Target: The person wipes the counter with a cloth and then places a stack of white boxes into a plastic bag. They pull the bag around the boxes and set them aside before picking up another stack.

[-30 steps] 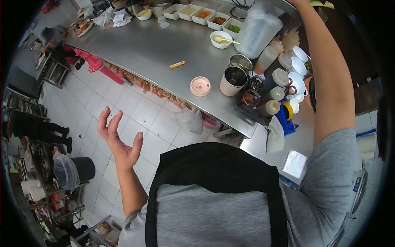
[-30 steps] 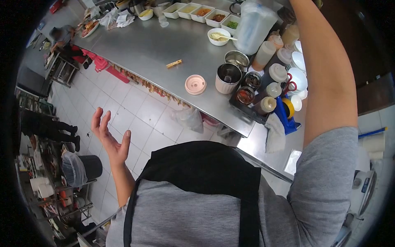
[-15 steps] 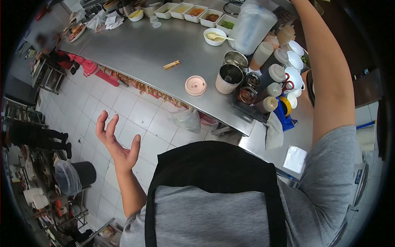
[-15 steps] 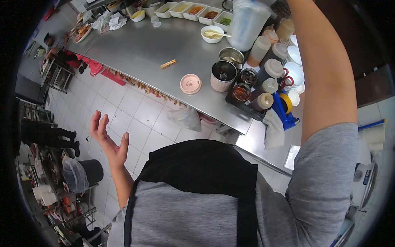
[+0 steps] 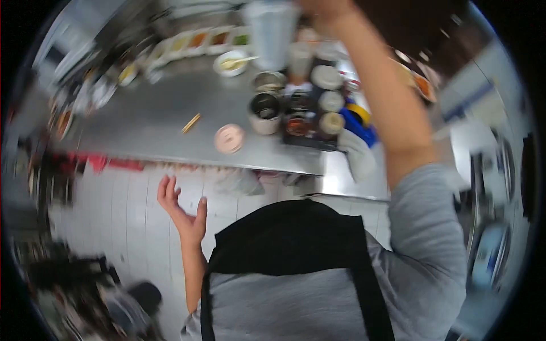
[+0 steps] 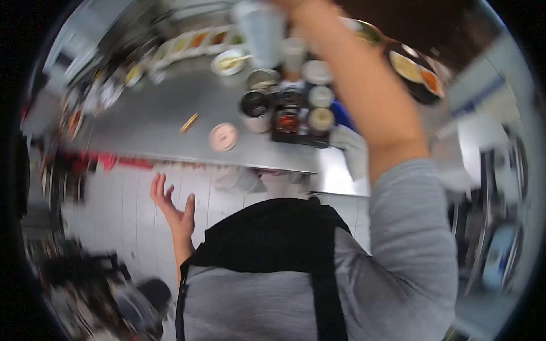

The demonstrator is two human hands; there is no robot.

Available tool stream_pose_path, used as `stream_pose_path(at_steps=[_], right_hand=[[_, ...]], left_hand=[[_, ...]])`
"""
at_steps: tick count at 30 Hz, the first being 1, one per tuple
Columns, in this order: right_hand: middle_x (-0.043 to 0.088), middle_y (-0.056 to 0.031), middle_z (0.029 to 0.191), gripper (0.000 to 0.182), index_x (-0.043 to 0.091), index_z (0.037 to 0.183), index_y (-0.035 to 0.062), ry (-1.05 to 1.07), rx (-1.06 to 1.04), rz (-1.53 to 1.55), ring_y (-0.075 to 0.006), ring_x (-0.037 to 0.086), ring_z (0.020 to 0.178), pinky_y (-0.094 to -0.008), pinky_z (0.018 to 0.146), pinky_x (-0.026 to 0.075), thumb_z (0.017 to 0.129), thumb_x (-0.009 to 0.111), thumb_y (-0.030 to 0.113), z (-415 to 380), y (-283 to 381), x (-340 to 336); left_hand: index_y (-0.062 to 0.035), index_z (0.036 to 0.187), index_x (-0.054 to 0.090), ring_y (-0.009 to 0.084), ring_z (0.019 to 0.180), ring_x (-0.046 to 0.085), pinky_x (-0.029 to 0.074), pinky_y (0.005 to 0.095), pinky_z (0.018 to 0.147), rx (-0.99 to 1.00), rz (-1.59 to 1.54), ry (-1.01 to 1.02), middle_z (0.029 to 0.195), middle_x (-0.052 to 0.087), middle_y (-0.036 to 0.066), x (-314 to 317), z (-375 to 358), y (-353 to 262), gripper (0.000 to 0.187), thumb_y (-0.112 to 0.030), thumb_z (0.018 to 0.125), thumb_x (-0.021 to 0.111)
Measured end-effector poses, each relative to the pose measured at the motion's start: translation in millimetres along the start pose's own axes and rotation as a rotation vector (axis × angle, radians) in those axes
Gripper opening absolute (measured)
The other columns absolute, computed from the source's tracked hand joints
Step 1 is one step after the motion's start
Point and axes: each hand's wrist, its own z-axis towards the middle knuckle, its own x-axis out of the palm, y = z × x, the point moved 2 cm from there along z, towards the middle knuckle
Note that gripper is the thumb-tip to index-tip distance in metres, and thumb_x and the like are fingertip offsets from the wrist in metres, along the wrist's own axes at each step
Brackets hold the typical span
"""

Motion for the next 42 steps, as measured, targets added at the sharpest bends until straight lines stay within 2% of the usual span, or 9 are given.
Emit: stream_pose_path(at_steps=[5, 9, 12, 16, 21, 25, 29, 34, 42], right_hand=[[0.054, -0.0083, 0.121, 0.027, 0.065, 0.095, 0.0159, 0.306, -0.134, 0.036, -0.0297, 0.045, 0.115, -0.0498, 0.096, 0.031, 0.070, 0.074, 0.019, -187.2, 35.2, -165.0], [0.059, -0.0130, 0.096, 0.019, 0.058, 0.076, 0.0050, 0.781, 0.988, -0.231, -0.0294, 0.055, 0.089, -0.0400, 0.079, 0.043, 0.073, 0.074, 0.015, -357.4, 58.9, -327.3], [0.057, -0.0214, 0.117, 0.093, 0.050, 0.125, 0.0026, 0.900, 2.182, -0.460, -0.0344, 0.049, 0.117, -0.0369, 0.094, 0.042, 0.073, 0.040, 0.080, -481.7, 125.1, -477.5], [0.052, -0.0203, 0.123, 0.082, 0.051, 0.124, 0.0064, 0.777, 2.727, -0.362, -0.0361, 0.047, 0.119, -0.0410, 0.093, 0.042, 0.076, 0.044, 0.072, -567.1, 196.7, -578.2], [0.045, -0.0190, 0.131, 0.068, 0.053, 0.124, 0.0111, 1.147, 2.594, -0.144, -0.0382, 0.044, 0.120, -0.0460, 0.093, 0.042, 0.078, 0.049, 0.062, -628.6, 165.8, -645.1], [0.040, -0.0179, 0.137, 0.058, 0.054, 0.123, 0.0150, 1.827, 1.739, 0.033, -0.0398, 0.042, 0.121, -0.0501, 0.092, 0.042, 0.081, 0.053, 0.054, -733.0, 82.3, -730.1], [0.046, -0.0209, 0.126, 0.055, 0.054, 0.121, 0.0080, 1.336, 1.352, -0.295, -0.0361, 0.052, 0.109, -0.0440, 0.090, 0.044, 0.072, 0.070, 0.026, -484.6, -39.2, -614.3], [0.058, -0.0082, 0.108, 0.049, 0.042, 0.130, 0.0047, 0.102, 2.059, 0.691, -0.0179, 0.055, 0.099, -0.0342, 0.083, 0.046, 0.088, 0.059, 0.022, -384.6, -87.5, -521.3], [0.055, -0.0093, 0.116, 0.032, 0.044, 0.123, 0.0016, -0.157, 1.821, 0.722, -0.0193, 0.055, 0.104, -0.0344, 0.089, 0.044, 0.091, 0.046, 0.007, -351.9, -116.9, -515.9]], left_hand=[[-0.0026, 0.095, 0.057, 0.0298, 0.105, 0.050, 0.039, 0.0376, 0.089, 0.243, -0.075, 0.397, 0.111, 0.051, 0.016, 68.4, 10.7, 14.9, 0.021, -0.004, 0.074, 0.063], [0.0003, 0.081, 0.057, 0.0243, 0.076, 0.057, 0.044, 0.0318, 0.070, 0.261, -0.296, 0.771, 0.083, 0.058, 0.013, 121.7, 18.3, 8.1, 0.005, -0.004, 0.082, 0.055], [0.0001, 0.079, 0.057, 0.0235, 0.068, 0.055, 0.044, 0.0313, 0.061, 0.324, -0.355, 0.854, 0.081, 0.058, 0.012, 156.4, 16.3, -49.9, 0.009, -0.005, 0.085, 0.052], [-0.0021, 0.088, 0.058, 0.0274, 0.081, 0.057, 0.046, 0.0322, 0.073, 0.432, -0.495, 0.934, 0.089, 0.059, 0.014, 224.2, -24.4, -131.1, 0.008, -0.007, 0.082, 0.057], [-0.0046, 0.103, 0.055, 0.0339, 0.105, 0.050, 0.041, 0.0384, 0.089, 0.617, -0.412, 1.042, 0.111, 0.052, 0.017, 325.2, -101.1, -203.0, 0.028, -0.014, 0.078, 0.063], [-0.0041, 0.113, 0.053, 0.0349, 0.108, 0.048, 0.041, 0.0406, 0.091, 0.504, -0.119, 0.812, 0.114, 0.050, 0.017, 448.5, -123.6, -222.3, 0.040, -0.017, 0.077, 0.064], [-0.0072, 0.104, 0.059, 0.0334, 0.103, 0.051, 0.046, 0.0421, 0.082, 0.469, 0.124, 0.801, 0.105, 0.055, 0.012, 515.9, -131.4, -220.9, 0.028, -0.016, 0.077, 0.063], [-0.0061, 0.091, 0.060, 0.0331, 0.095, 0.056, 0.047, 0.0407, 0.079, 0.357, -0.068, 0.794, 0.099, 0.061, 0.011, 487.6, -156.3, -256.9, 0.015, -0.010, 0.076, 0.062], [-0.0090, 0.117, 0.048, 0.0276, 0.113, 0.051, 0.042, 0.0370, 0.092, 0.399, -0.638, 0.946, 0.124, 0.051, 0.013, 393.4, -190.9, -292.1, 0.046, -0.008, 0.075, 0.067]])
